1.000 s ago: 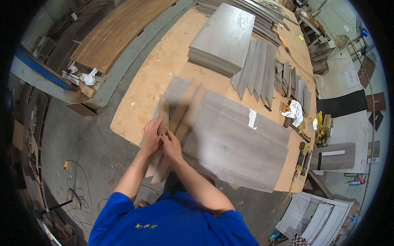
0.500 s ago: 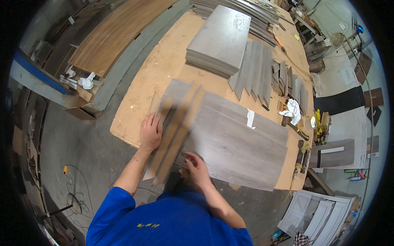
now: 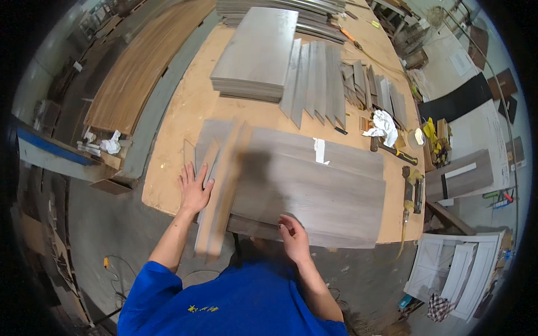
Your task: Assembling wooden furniture panels using a pneumatic nail gun, hammer, and glue.
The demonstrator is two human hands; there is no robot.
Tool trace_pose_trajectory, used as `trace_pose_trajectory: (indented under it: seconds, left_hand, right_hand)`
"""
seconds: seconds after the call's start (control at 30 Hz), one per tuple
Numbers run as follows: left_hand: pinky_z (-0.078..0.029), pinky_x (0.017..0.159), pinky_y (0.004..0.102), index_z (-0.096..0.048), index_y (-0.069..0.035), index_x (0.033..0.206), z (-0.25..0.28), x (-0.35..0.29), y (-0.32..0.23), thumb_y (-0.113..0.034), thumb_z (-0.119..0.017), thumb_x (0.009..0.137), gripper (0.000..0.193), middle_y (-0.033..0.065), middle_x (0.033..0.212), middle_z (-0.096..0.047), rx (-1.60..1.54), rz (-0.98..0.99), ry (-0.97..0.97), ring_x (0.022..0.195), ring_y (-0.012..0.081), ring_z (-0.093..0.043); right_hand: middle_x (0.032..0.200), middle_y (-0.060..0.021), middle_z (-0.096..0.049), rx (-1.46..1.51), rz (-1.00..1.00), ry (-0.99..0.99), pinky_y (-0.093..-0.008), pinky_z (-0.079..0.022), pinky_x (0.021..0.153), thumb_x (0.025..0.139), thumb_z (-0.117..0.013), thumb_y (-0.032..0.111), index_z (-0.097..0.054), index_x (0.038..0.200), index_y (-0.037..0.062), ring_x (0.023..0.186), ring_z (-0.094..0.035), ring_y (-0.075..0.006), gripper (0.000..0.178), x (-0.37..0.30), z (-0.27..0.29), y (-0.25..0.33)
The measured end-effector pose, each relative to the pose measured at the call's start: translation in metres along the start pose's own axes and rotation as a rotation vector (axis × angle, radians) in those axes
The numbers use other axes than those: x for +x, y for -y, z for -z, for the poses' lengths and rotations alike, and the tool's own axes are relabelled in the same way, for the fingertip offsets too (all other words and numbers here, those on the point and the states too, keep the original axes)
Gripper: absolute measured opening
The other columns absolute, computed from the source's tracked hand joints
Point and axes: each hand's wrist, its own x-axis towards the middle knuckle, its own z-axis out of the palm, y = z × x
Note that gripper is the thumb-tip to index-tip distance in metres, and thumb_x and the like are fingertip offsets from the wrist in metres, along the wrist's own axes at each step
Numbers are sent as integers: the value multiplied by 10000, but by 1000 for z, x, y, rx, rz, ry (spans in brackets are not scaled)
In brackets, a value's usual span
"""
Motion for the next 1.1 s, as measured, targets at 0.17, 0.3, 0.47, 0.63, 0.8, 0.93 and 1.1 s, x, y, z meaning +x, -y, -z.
trace_pose_trajectory:
  seconds: [0.17, 0.3, 0.47, 0.63, 0.8, 0.93, 1.1]
  left_hand:
    - [-58, 1175, 595, -313, -69, 1515, -27, -4, -20, -489, -499, 952, 726, 274, 1589, -144, 32, 8, -74, 1482, 444, -67]
    - [-145, 1172, 560, -354, -18, 1478, -40, 15, -11, -350, -578, 937, 674, 303, 1546, -244, -59, 18, -235, 1443, 460, -197]
    - [-211, 1175, 487, -411, 1, 1441, -19, 6, -11, -259, -486, 995, 522, 298, 1533, -278, -64, 6, -174, 1420, 457, -259]
    - [-218, 1173, 479, -423, -1, 1435, -18, 5, -31, -257, -462, 1008, 499, 285, 1535, -285, -151, 41, -173, 1424, 429, -274]
    - [-230, 1168, 482, -450, -7, 1416, -26, -9, -60, -273, -493, 998, 498, 265, 1536, -288, -136, 4, -228, 1430, 405, -276]
    - [-251, 1157, 487, -491, -3, 1369, -19, -35, -100, -296, -499, 1008, 465, 242, 1529, -312, -88, 20, -205, 1423, 395, -288]
    - [-264, 1146, 491, -528, -10, 1331, -15, -54, -126, -315, -482, 1018, 439, 215, 1532, -316, -115, 34, -190, 1419, 385, -301]
  right_hand:
    - [1150, -91, -671, -70, -7, -86, -280, -509, 860, 960, -574, 66, -601, 1267, 28, 977, -638, -140, 310, 5, 39, -9]
    - [1134, -107, -678, -148, -8, -40, -300, -528, 845, 929, -604, 81, -607, 1257, 28, 965, -658, -172, 332, 15, 81, 11]
    - [1074, -97, -685, -202, 149, -175, -292, -527, 796, 915, -627, 79, -632, 1229, 64, 918, -657, -168, 314, 70, 174, 49]
    - [952, -125, -695, -362, 342, -710, -322, -513, 741, 923, -616, 147, -664, 1138, 58, 854, -648, -203, 238, 159, 338, 75]
    - [1078, -130, -657, -771, 302, -1064, -421, -479, 902, 870, -599, 149, -675, 1127, 78, 1031, -609, -312, 277, 241, 478, 111]
    - [1206, -46, -606, -1073, -15, -931, -450, -441, 977, 868, -601, 159, -699, 1128, 161, 1166, -538, -295, 278, 271, 526, 111]
    - [1196, -27, -617, -1070, 18, -721, -431, -456, 968, 865, -639, 175, -725, 1097, 174, 1121, -573, -279, 247, 273, 556, 117]
